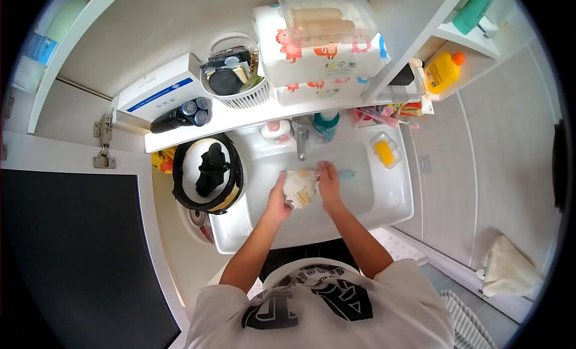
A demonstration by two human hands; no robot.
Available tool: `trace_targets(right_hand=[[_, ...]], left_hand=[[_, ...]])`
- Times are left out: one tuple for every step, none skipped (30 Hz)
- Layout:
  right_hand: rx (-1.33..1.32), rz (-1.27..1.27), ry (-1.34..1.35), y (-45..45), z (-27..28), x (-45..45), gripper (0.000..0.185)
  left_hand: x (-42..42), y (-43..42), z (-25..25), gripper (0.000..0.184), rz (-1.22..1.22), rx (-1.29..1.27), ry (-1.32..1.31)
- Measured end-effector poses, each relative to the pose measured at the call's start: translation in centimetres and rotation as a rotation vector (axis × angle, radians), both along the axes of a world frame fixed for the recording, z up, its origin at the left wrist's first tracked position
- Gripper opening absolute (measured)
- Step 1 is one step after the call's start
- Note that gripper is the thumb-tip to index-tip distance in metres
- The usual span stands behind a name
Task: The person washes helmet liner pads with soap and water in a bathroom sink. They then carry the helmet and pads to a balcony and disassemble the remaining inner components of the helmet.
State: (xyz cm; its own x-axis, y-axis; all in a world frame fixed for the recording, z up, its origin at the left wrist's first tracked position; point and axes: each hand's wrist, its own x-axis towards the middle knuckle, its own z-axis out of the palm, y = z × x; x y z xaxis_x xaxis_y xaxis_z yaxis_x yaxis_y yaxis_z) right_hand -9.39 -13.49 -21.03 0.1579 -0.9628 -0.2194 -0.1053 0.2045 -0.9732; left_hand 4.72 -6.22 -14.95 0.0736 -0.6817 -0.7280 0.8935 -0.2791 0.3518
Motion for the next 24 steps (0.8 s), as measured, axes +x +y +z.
trace_targets(right_hand=[[0.012, -0.058, 0.024, -1.0, 2.0, 0.2, 0.034], [0.023, -0.12, 0.049, -2.1, 3.9, 0.3, 0.033], [0.134, -0.066, 0.006, -3.1, 6.1, 0.2, 0.034], [0.244, -0.014, -0.037, -4.3, 8.4, 0.1, 0.035], [0.355, 0.038, -0.082, -5.3, 9.6, 0.2, 0.036], [0.35, 0.037, -0.088, -6.1, 9.9, 0.5, 0.036], [0.344, 0.036, -0.094, -6.8, 10.2, 1.0, 0.037], [0.339, 0.037, -0.101, -7.3, 10.2, 1.4, 0.038], [0.29, 0.02, -0.058, -7.8, 9.9, 1.7, 0.04], [0.241, 0.004, -0.015, -8.2, 9.1, 2.1, 0.042], [0.192, -0.011, 0.028, -8.5, 8.5, 2.5, 0.045], [0.146, -0.021, 0.037, -8.7, 8.1, 2.7, 0.047], [0.099, -0.032, 0.046, -8.8, 7.6, 2.8, 0.049], [0.051, -0.044, 0.055, -8.9, 7.2, 2.8, 0.052], [0.055, -0.044, 0.052, -9.0, 7.3, 2.9, 0.052], [0.058, -0.044, 0.05, -9.2, 7.4, 2.9, 0.053], [0.062, -0.044, 0.047, -9.2, 7.5, 3.0, 0.053], [0.069, -0.056, 0.049, -9.3, 7.3, 3.1, 0.052], [0.075, -0.069, 0.052, -9.4, 7.1, 3.2, 0.051], [0.08, -0.081, 0.054, -9.5, 7.0, 3.3, 0.05], [0.068, -0.076, 0.056, -9.6, 7.0, 3.3, 0.05], [0.058, -0.069, 0.057, -9.6, 7.1, 3.3, 0.049], [0.047, -0.064, 0.059, -9.7, 7.1, 3.4, 0.048], [0.055, -0.075, 0.062, -9.7, 7.1, 3.5, 0.048]], left_hand=[[0.1, 0.5, -1.3, 0.051, -0.041, -0.007, -0.008], [0.2, 1.0, -2.7, 0.054, -0.084, -0.015, -0.015], [0.2, 1.2, -3.1, 0.053, -0.077, 0.019, -0.037], [0.1, 1.4, -3.4, 0.051, -0.072, 0.053, -0.06], [0.1, 1.4, -3.7, 0.05, -0.067, 0.088, -0.084], [0.1, 1.3, -4.3, 0.049, -0.027, 0.104, -0.094], [0.0, 1.2, -4.9, 0.048, 0.014, 0.121, -0.105], [-0.2, 1.2, -5.5, 0.048, 0.055, 0.139, -0.116], [-0.2, 1.1, -5.5, 0.048, 0.063, 0.097, -0.117], [-0.1, 0.8, -5.5, 0.048, 0.071, 0.056, -0.118], [0.0, 0.6, -5.6, 0.048, 0.081, 0.015, -0.12], [-0.2, 0.3, -5.2, 0.048, 0.104, -0.006, -0.081], [-0.5, 0.1, -4.7, 0.048, 0.126, -0.027, -0.041], [-0.8, -0.2, -4.3, 0.048, 0.148, -0.049, -0.002], [-1.0, -0.2, -5.0, 0.048, 0.15, -0.059, 0.027], [-1.1, -0.3, -5.7, 0.048, 0.152, -0.069, 0.055], [-1.3, -0.3, -6.3, 0.049, 0.154, -0.079, 0.083], [-1.5, -0.5, -5.8, 0.049, 0.149, -0.068, 0.075], [-1.8, -0.8, -4.6, 0.049, 0.144, -0.056, 0.068], [-2.1, -1.0, -3.8, 0.049, 0.14, -0.046, 0.06], [-2.3, -1.1, -4.2, 0.049, 0.134, -0.061, 0.065], [-2.5, -1.2, -4.7, 0.049, 0.129, -0.075, 0.07], [-2.6, -1.3, -5.1, 0.049, 0.122, -0.089, 0.075], [-2.8, -1.5, -4.9, 0.049, 0.116, -0.072, 0.072]])
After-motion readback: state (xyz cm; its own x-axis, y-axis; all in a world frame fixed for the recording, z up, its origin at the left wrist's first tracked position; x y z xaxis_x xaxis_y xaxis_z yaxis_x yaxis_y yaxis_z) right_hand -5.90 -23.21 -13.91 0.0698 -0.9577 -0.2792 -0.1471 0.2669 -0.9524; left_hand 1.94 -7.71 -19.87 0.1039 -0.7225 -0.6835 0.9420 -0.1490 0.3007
